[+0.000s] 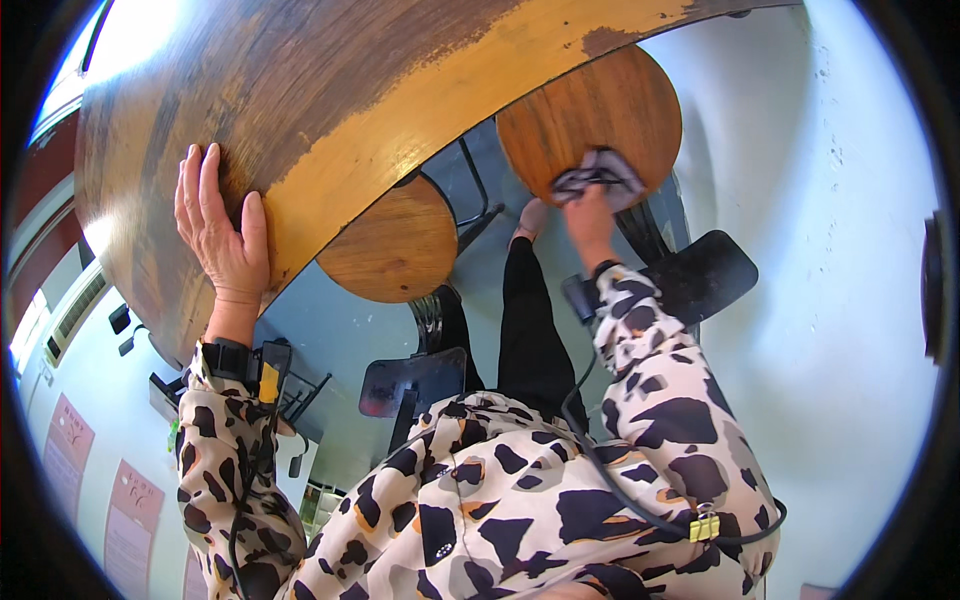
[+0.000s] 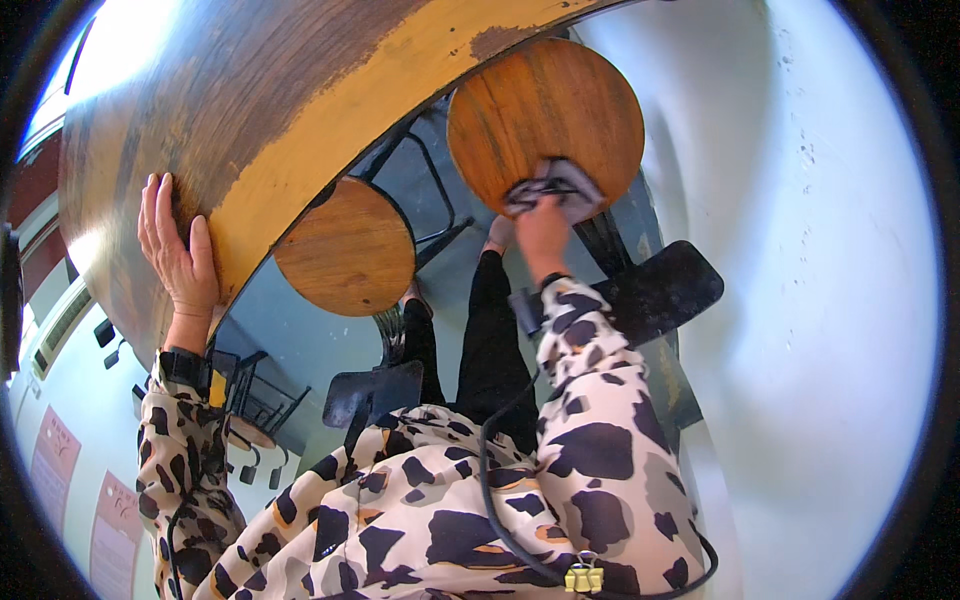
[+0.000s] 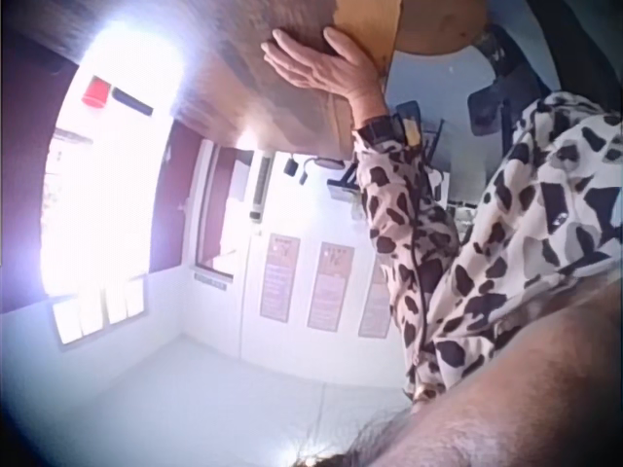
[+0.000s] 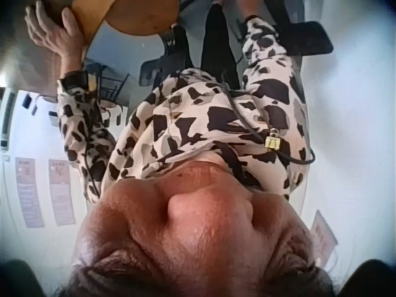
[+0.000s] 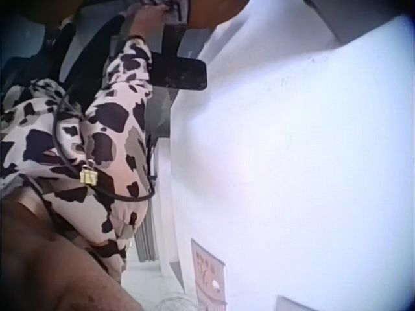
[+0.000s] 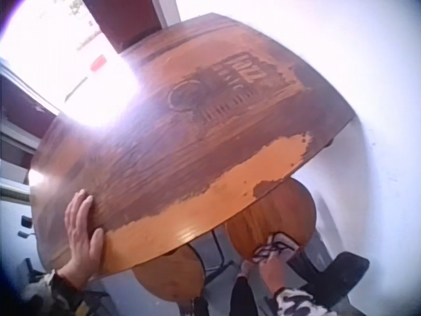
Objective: Wiping a wooden table and stools with a cloth.
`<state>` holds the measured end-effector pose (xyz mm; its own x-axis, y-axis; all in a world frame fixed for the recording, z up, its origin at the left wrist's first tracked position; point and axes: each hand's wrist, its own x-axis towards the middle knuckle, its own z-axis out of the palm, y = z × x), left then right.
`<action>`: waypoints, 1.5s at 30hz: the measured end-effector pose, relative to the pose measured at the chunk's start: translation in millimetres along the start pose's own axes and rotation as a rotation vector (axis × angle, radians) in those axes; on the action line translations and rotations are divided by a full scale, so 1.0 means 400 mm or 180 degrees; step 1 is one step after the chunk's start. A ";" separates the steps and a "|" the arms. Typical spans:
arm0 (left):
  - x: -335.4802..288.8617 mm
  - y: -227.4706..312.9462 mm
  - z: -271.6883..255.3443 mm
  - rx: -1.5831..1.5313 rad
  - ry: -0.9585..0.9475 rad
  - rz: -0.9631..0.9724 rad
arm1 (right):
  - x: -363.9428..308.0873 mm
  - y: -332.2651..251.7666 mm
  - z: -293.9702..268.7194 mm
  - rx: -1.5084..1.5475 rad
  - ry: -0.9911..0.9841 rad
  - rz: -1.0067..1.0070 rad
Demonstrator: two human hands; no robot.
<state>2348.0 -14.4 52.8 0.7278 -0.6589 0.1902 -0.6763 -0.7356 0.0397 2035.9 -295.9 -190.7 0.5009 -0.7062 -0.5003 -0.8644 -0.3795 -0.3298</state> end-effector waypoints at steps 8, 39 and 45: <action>0.009 0.000 0.012 0.0067 -0.0012 0.0071 | 0.205 -0.234 -0.013 -0.0006 -0.0014 -0.1156; -0.007 -0.014 -0.012 -0.0063 -0.0037 -0.0102 | 0.071 -0.086 -0.018 -0.0514 -0.0188 -0.0196; 0.003 -0.009 -0.009 -0.0221 0.0045 -0.0128 | -0.034 -0.167 0.061 -0.0861 -0.1386 -0.1510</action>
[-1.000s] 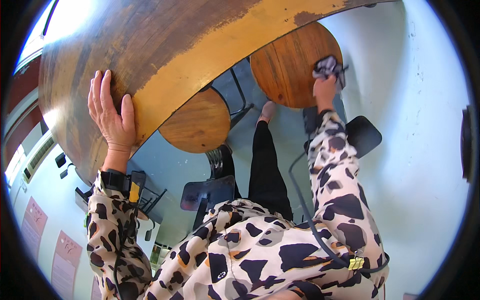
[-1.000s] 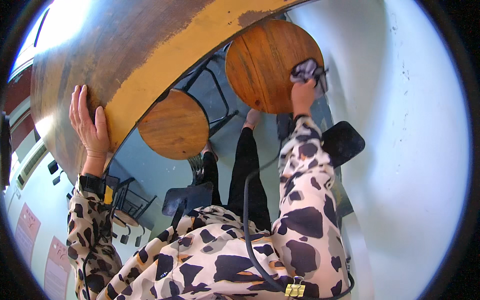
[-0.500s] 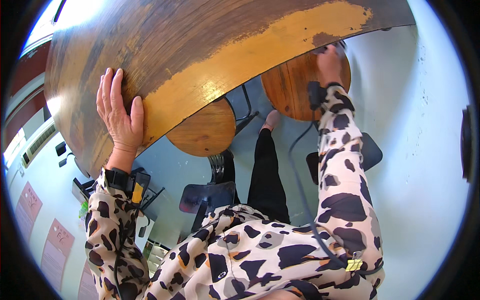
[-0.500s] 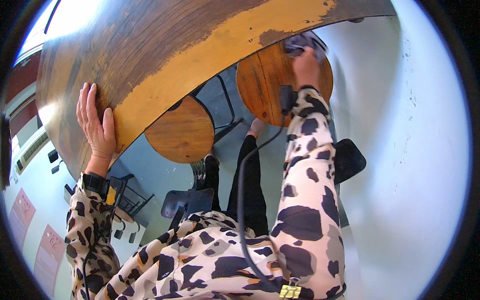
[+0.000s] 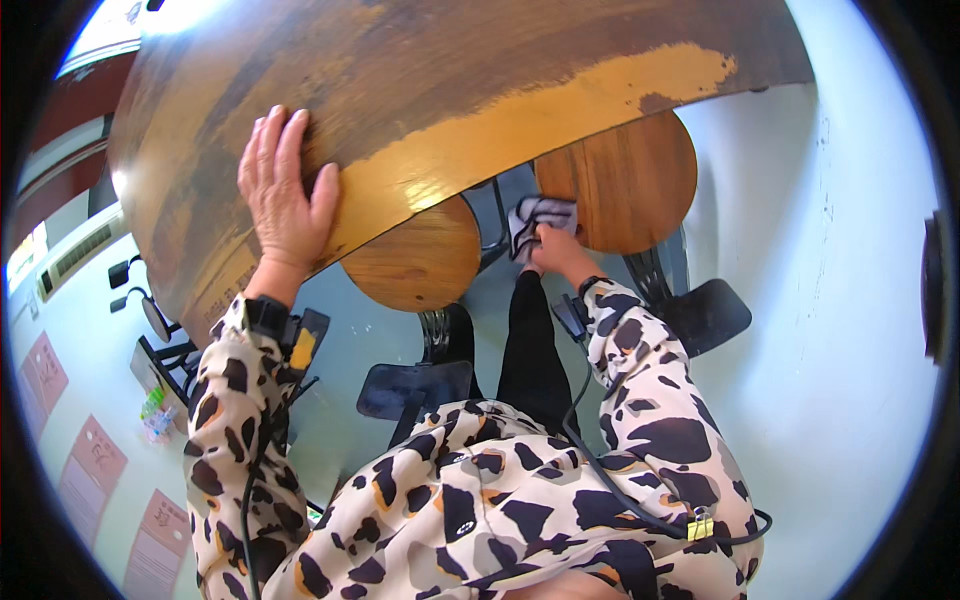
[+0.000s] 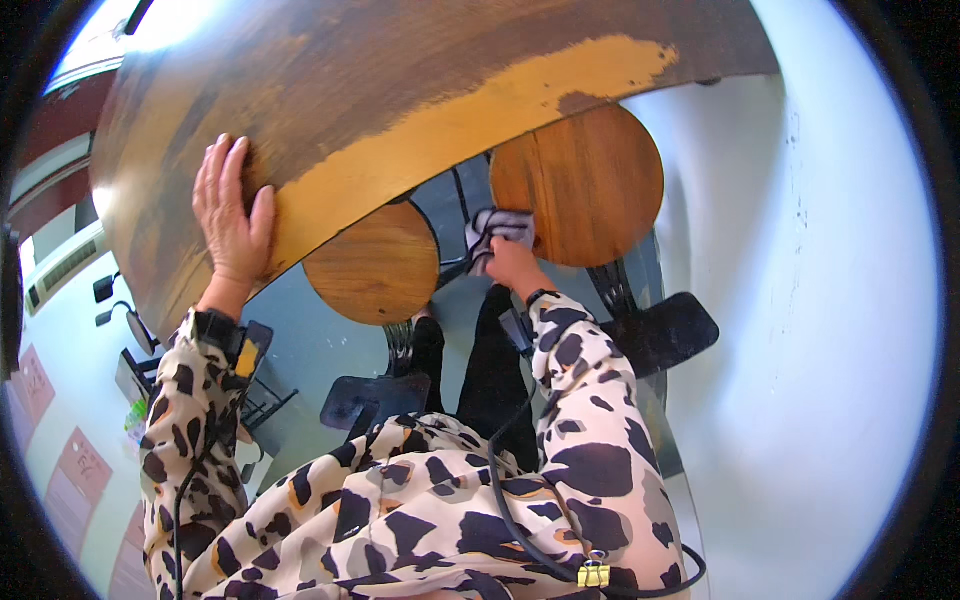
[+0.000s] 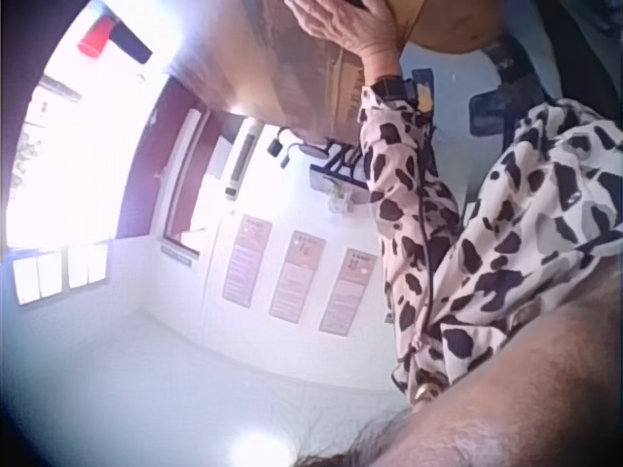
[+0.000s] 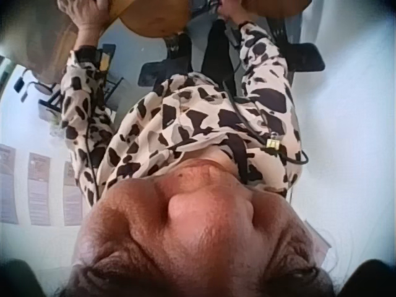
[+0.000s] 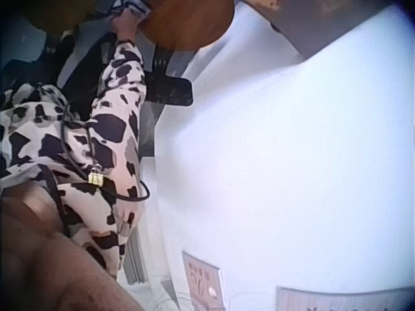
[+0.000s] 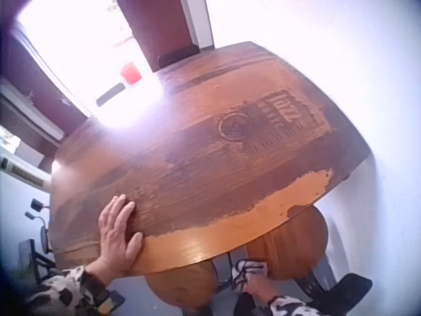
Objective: Wiping a wooden table and stools with a cloth.
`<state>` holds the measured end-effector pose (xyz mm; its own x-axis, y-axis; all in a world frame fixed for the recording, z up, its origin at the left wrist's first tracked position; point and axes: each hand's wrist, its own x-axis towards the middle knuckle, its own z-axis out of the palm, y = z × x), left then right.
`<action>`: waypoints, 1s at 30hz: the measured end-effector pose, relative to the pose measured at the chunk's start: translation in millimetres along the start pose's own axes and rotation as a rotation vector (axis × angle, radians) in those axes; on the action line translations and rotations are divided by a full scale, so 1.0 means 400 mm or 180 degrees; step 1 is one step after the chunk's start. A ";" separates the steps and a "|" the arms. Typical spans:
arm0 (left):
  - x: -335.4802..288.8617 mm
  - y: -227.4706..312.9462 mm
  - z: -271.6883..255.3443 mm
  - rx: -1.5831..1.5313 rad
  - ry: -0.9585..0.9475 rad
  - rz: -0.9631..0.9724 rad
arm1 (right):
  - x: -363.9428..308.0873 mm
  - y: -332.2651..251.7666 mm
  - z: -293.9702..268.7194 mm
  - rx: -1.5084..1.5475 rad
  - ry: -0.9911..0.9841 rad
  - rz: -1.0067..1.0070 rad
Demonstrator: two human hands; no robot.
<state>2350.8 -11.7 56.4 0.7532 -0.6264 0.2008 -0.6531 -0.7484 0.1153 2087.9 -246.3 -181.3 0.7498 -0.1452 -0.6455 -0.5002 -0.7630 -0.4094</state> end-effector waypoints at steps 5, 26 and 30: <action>-0.007 -0.009 -0.002 -0.0050 0.0026 -0.0118 | -0.098 -0.103 -0.187 0.2925 -0.1700 0.0478; -0.010 -0.006 0.037 -0.0359 0.0246 -0.0355 | 0.089 -0.435 -0.705 -0.1473 0.2673 -0.1725; -0.023 -0.019 0.033 -0.0318 0.0249 -0.0390 | 0.071 -0.618 -0.507 -0.1487 0.2737 -0.2140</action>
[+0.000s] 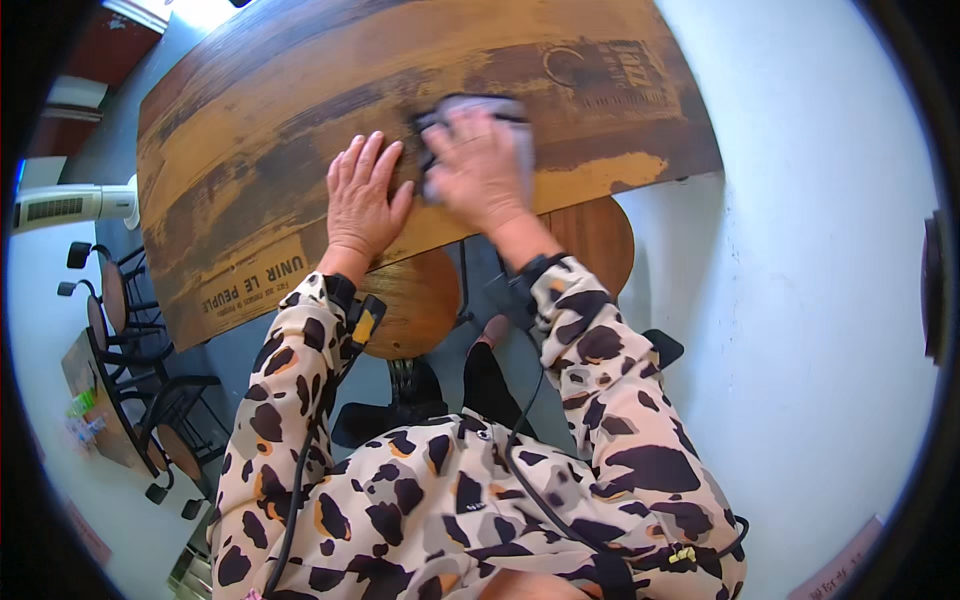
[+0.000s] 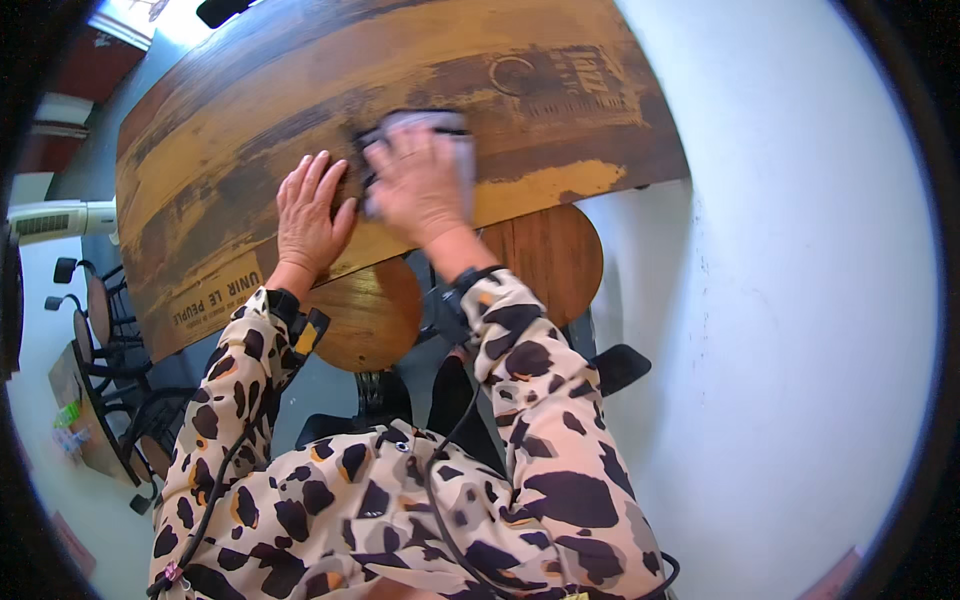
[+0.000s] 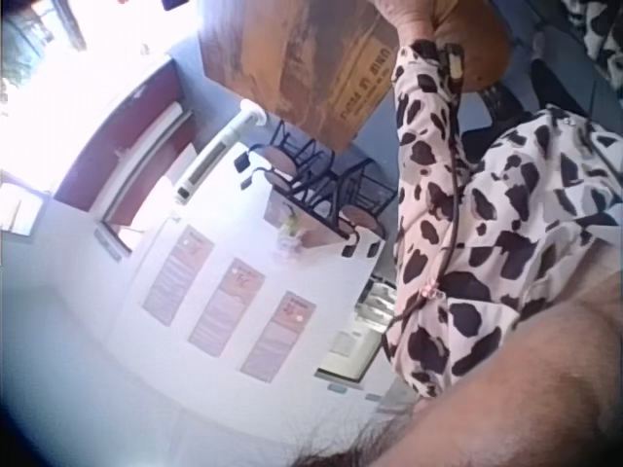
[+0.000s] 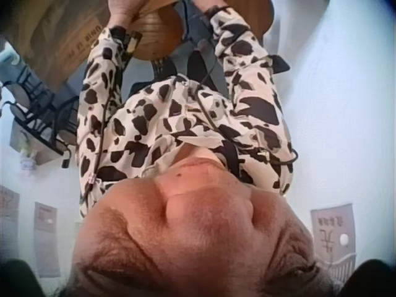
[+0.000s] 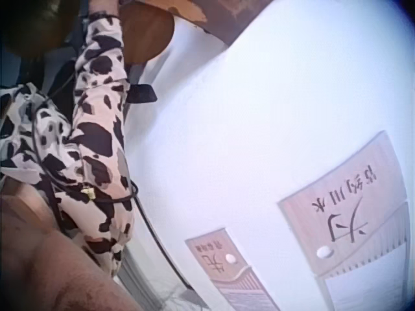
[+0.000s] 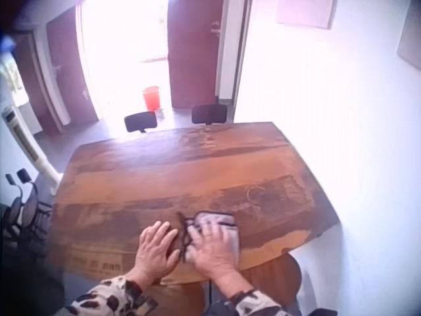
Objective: Wiping a wooden table and stools with a cloth.
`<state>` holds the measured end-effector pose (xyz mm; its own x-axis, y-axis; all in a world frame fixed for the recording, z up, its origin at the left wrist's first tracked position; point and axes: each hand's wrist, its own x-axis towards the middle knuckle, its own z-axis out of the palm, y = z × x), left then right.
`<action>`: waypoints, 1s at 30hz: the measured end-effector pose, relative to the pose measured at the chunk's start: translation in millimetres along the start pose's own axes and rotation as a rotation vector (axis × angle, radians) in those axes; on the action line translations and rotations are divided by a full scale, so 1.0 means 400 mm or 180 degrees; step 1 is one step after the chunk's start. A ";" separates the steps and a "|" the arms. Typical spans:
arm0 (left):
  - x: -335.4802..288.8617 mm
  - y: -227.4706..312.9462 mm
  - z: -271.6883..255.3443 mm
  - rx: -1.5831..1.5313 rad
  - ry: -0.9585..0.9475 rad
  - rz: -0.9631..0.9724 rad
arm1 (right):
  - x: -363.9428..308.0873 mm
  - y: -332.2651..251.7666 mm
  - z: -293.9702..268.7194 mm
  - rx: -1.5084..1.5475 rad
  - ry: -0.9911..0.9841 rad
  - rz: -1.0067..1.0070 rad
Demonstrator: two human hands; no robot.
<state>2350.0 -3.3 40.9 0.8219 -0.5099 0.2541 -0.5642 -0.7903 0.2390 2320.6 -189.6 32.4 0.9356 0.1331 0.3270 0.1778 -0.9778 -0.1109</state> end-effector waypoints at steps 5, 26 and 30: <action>-0.005 -0.008 -0.013 0.0032 0.0065 0.0045 | -0.009 0.111 -0.034 0.0113 0.0130 -0.0344; 0.008 0.026 -0.064 0.0079 -0.0209 -0.0044 | 0.053 0.434 -0.177 0.0112 0.0191 0.0071; 0.017 0.034 -0.056 -0.0103 -0.0082 -0.0001 | -0.040 0.714 -0.168 -0.1469 0.0535 0.1251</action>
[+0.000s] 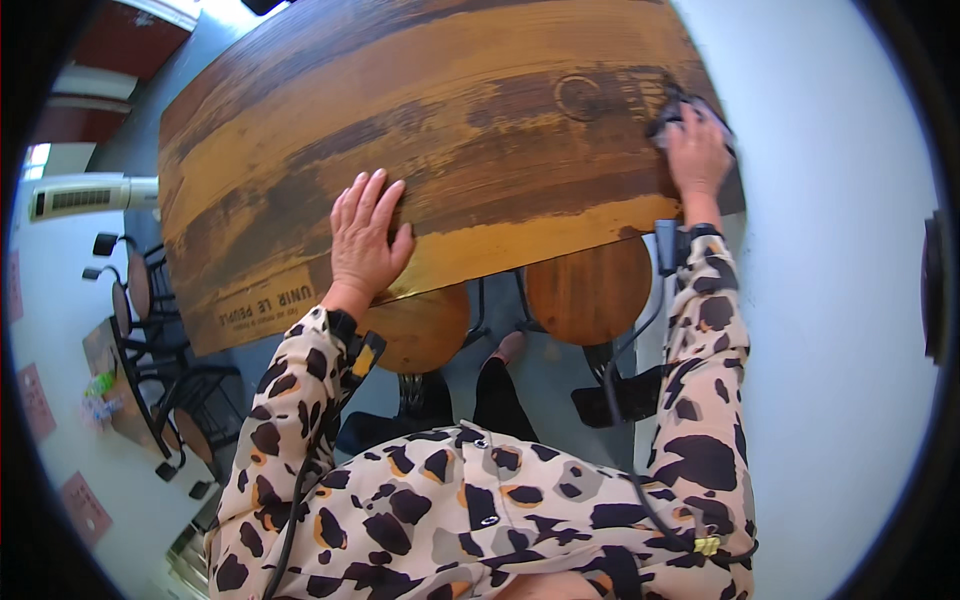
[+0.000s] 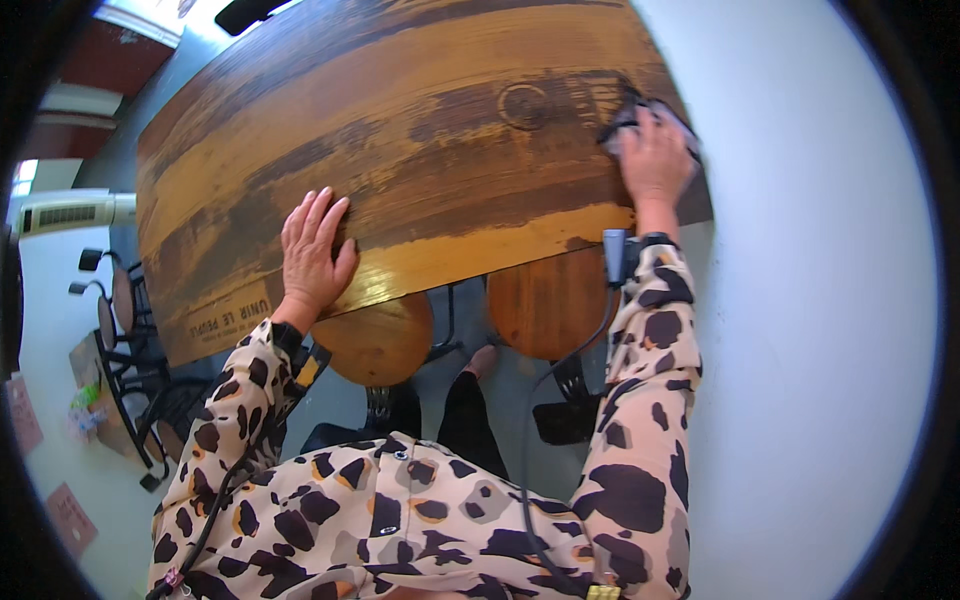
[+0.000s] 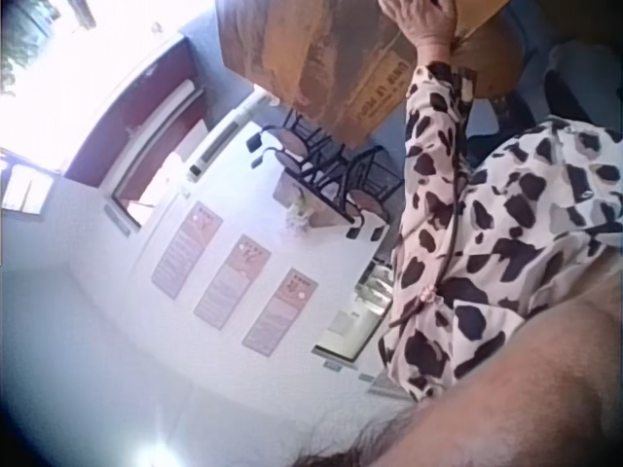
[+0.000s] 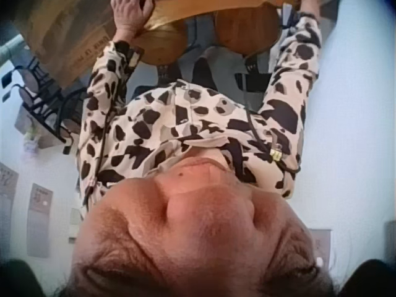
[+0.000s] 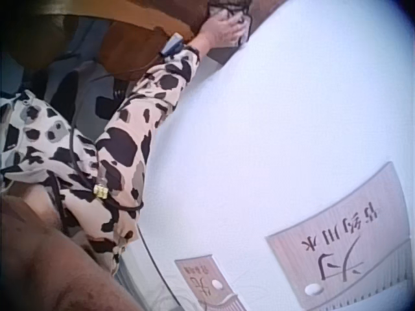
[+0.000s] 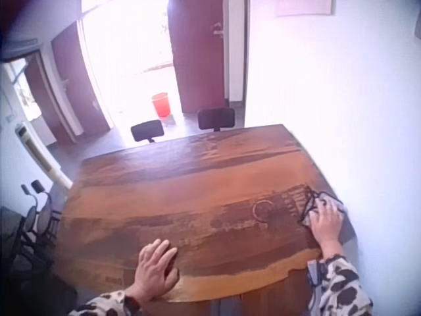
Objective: Wiping a wooden table and stools with a cloth.
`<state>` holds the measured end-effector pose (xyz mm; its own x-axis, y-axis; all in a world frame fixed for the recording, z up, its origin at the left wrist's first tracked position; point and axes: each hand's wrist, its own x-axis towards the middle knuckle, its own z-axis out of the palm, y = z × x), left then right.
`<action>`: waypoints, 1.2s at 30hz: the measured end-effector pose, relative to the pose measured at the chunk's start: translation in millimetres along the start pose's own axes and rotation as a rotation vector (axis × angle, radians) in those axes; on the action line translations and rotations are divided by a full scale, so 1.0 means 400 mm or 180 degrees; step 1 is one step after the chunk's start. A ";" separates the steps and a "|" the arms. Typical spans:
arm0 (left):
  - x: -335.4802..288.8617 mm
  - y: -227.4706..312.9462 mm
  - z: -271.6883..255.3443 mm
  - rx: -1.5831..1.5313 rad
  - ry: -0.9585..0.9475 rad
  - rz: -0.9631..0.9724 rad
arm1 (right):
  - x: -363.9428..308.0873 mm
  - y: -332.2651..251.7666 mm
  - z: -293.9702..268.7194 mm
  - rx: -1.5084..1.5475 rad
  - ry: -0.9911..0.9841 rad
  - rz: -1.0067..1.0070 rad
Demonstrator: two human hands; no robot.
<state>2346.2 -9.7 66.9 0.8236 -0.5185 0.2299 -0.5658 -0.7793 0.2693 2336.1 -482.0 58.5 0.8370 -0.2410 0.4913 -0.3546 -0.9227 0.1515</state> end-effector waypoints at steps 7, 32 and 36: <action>-0.016 -0.037 0.015 0.0011 0.0084 -0.0068 | -0.100 -0.314 -0.015 0.0336 -0.0096 -0.0536; -0.300 -0.436 -0.155 0.0040 -0.0193 -0.0596 | -0.279 -0.766 -0.163 -0.0068 -0.0453 -0.0351; -0.418 -0.592 -0.150 0.0689 0.0366 -0.0435 | -0.275 -1.068 -0.262 0.0934 -0.0644 -0.0959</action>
<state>2340.0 282.6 21.0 0.8748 -0.3698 0.3131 -0.4180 -0.9027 0.1017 2351.8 -29.9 29.4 0.9594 0.0237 0.2809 0.0251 -0.9997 -0.0015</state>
